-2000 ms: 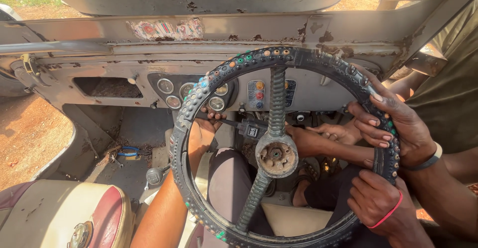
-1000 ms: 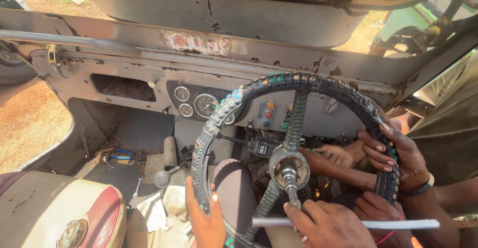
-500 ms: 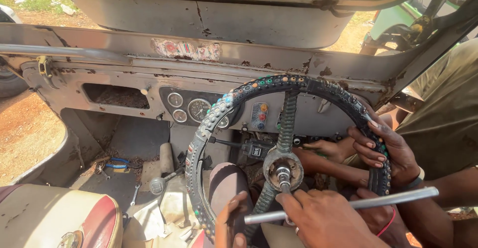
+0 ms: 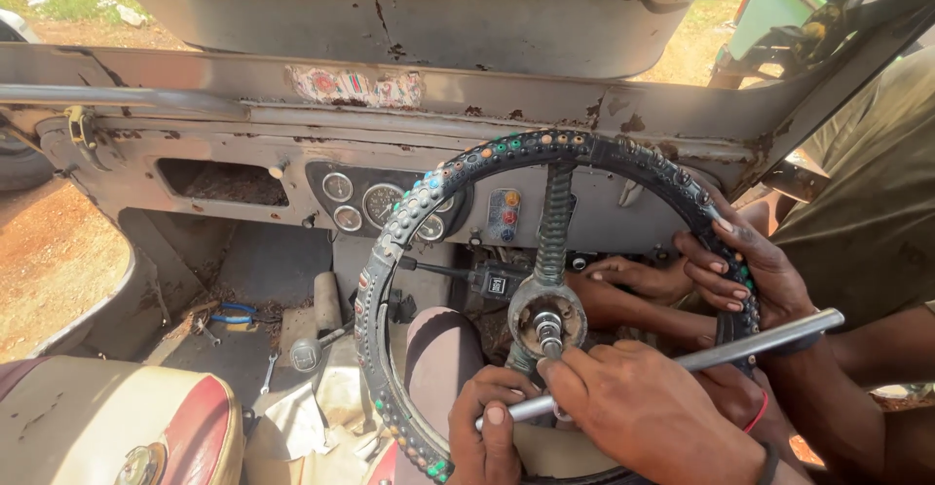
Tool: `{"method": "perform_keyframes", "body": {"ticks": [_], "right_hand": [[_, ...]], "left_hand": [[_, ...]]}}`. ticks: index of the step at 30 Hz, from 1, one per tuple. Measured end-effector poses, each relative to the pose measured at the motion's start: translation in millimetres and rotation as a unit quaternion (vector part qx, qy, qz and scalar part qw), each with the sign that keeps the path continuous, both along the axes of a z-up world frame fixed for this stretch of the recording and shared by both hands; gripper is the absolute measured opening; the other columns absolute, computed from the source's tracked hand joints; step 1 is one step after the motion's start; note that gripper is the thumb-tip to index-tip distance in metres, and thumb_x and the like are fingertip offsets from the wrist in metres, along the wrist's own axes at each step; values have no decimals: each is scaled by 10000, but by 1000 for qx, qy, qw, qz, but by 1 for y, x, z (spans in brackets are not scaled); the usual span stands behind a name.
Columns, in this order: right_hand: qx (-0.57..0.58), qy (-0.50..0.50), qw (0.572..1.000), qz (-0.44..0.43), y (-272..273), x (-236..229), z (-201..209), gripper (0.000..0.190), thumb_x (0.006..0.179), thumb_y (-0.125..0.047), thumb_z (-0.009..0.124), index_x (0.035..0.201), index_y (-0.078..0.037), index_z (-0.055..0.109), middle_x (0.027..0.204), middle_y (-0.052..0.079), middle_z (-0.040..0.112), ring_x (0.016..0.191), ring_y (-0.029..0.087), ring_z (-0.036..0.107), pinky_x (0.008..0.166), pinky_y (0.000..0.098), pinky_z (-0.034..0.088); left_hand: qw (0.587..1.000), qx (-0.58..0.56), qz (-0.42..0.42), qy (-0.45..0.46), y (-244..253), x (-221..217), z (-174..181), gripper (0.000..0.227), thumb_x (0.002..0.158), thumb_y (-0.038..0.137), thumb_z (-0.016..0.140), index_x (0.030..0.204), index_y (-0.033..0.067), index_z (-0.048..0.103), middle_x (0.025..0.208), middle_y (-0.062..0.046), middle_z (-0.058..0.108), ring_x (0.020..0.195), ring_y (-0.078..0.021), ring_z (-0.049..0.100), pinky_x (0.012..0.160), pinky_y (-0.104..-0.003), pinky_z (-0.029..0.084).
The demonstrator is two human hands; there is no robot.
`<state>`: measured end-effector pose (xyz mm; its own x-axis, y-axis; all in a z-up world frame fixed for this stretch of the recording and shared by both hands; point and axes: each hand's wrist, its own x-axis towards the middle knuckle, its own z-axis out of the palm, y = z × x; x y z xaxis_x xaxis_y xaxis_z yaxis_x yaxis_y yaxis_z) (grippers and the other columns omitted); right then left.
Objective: Loosening and removing the center mounting components of a vehicle's steering wheel to disassemble the steering column.
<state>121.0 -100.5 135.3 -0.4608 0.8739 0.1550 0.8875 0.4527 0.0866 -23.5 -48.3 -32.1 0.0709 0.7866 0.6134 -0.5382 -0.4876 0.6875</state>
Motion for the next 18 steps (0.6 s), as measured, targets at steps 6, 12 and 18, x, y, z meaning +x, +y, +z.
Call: {"method": "perform_keyframes", "body": {"ticks": [6,12,18], "right_hand": [[1,95,993,-68,-4,-4,7,335,669,-137,782,930,-67,583,758,71,624,749,298,672,630,441,525],[50,132,988,-55,-28,45,0,688,737,-471,790,1273,-72,625,1008,105,703,898,305,671,733,424,507],[-97,-96,906,-401,-72,127,-24,447,817,-690,570,1006,-331,757,874,-73,752,897,138,750,895,318,580]], "left_hand": [[996,-57,-71,-12,4,2,25,362,1084,302,430,962,-26,521,968,-222,663,837,-220,606,781,-358,507],[990,-68,-108,64,1,-15,23,432,1087,370,456,952,-29,550,953,-202,667,860,-204,601,816,-347,495],[986,-115,-112,35,-1,-9,36,507,1061,471,430,969,-11,557,946,-162,639,880,-208,608,836,-355,499]]}}
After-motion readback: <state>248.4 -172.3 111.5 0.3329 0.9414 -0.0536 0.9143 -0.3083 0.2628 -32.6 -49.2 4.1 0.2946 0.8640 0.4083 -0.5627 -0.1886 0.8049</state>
